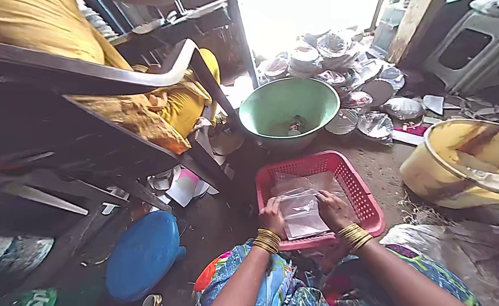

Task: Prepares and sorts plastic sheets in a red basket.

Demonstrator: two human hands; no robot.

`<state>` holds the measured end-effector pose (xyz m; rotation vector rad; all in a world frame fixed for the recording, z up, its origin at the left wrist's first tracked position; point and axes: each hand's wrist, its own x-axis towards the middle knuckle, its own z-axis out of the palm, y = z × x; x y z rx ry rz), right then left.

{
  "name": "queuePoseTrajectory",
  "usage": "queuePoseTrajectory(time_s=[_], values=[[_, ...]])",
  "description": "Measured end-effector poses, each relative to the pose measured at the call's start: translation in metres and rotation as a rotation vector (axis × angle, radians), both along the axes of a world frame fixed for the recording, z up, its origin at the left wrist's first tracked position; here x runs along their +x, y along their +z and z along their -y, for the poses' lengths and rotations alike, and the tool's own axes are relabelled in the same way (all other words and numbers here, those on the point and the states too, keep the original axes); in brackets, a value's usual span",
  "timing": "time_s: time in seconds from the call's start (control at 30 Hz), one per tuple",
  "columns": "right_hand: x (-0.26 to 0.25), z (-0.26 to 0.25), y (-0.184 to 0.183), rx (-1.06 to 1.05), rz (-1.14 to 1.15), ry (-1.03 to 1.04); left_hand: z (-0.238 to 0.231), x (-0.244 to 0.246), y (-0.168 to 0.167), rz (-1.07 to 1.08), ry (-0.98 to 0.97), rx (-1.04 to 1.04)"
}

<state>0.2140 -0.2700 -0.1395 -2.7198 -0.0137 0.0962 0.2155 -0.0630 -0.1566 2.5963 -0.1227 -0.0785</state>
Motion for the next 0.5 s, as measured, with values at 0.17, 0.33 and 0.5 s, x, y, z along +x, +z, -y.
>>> queuePoseTrajectory(time_s=[0.17, 0.33, 0.5], values=[[0.006, -0.01, 0.028, 0.13, 0.189, -0.093, 0.0, -0.006, -0.019, 0.417, -0.167, -0.197], [0.01, -0.032, 0.02, 0.209, 0.625, -0.023, 0.0, -0.012, -0.014, 0.29, -0.145, -0.119], [0.004, -0.014, 0.001, -0.012, -0.328, 0.067, 0.0, -0.005, 0.002, -0.319, -0.123, 0.116]])
